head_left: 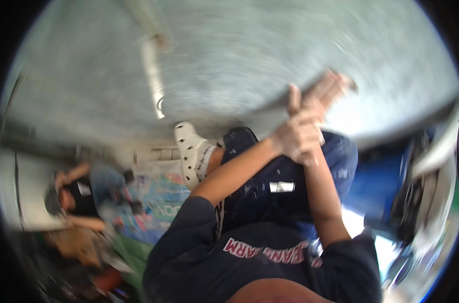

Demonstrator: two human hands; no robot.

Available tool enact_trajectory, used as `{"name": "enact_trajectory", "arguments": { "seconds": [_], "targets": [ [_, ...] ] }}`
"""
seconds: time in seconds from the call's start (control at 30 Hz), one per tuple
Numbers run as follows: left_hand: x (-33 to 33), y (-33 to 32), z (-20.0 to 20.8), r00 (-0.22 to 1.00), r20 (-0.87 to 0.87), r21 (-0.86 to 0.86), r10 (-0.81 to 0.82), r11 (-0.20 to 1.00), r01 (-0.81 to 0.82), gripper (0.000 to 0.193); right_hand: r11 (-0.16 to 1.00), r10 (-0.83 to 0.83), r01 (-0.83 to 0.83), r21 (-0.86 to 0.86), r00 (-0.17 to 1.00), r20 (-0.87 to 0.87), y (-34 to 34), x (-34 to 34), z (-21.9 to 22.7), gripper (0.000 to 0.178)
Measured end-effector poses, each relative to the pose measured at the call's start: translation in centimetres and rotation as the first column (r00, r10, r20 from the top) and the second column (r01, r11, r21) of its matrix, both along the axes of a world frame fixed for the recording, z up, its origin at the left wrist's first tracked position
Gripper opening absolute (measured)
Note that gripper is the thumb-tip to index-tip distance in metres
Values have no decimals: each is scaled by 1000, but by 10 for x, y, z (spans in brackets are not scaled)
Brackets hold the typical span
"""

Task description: The person sands a concrete wall with sandpaper, folds the sandpaper, and rubs the wall surface with their hands.

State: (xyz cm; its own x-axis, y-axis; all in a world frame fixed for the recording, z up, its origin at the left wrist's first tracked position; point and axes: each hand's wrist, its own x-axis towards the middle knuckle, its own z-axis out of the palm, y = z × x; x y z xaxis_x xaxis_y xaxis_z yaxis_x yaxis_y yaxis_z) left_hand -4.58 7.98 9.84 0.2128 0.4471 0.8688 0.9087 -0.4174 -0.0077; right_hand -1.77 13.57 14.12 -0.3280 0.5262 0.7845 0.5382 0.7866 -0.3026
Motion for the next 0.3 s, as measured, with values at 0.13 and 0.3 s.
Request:
{"name": "enact_trajectory", "arguments": {
  "seconds": [0.13, 0.3],
  "targets": [
    [3, -5, 11, 981, -57, -127, 187, 973, -193, 63, 957, 291, -289, 30, 950, -113, 19, -15, -23, 88],
    [15, 0, 11, 984, -76, -157, 162, 972, -172, 60, 937, 338, -348, -13, 918, -207, 25, -2, -29, 91]
  ]
}}
